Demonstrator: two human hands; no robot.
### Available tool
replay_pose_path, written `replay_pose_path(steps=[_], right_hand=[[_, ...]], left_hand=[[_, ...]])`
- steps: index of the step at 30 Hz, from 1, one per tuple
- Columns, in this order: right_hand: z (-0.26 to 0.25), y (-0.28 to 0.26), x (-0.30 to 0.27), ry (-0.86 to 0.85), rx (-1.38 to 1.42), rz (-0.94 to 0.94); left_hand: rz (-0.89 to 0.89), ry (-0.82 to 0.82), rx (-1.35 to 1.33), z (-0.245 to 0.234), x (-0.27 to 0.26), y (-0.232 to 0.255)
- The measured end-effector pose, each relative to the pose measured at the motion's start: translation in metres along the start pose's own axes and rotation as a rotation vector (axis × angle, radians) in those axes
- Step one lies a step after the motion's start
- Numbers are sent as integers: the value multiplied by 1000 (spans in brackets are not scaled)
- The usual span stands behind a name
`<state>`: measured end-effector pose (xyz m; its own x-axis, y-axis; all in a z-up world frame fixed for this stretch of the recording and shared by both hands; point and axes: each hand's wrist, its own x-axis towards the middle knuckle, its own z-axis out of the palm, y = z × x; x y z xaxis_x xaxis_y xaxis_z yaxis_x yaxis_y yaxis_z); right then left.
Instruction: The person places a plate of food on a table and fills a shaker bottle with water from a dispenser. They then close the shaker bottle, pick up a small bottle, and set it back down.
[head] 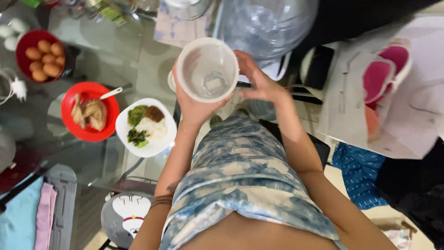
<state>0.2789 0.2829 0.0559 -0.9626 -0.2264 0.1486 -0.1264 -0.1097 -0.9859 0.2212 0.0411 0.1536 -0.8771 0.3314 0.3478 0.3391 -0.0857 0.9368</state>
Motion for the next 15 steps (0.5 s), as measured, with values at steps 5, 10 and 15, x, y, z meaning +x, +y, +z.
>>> replay_pose_path(steps=[5, 10, 15], right_hand=[[7, -77, -29, 252, -500, 39], [-18, -99, -44, 417, -414, 72], [-64, -148, -52, 116, -694, -113]], left_hand=[[21, -105, -25, 72, 19, 23], [42, -210, -99, 107, 30, 36], [-28, -127, -129, 136, 35, 28]])
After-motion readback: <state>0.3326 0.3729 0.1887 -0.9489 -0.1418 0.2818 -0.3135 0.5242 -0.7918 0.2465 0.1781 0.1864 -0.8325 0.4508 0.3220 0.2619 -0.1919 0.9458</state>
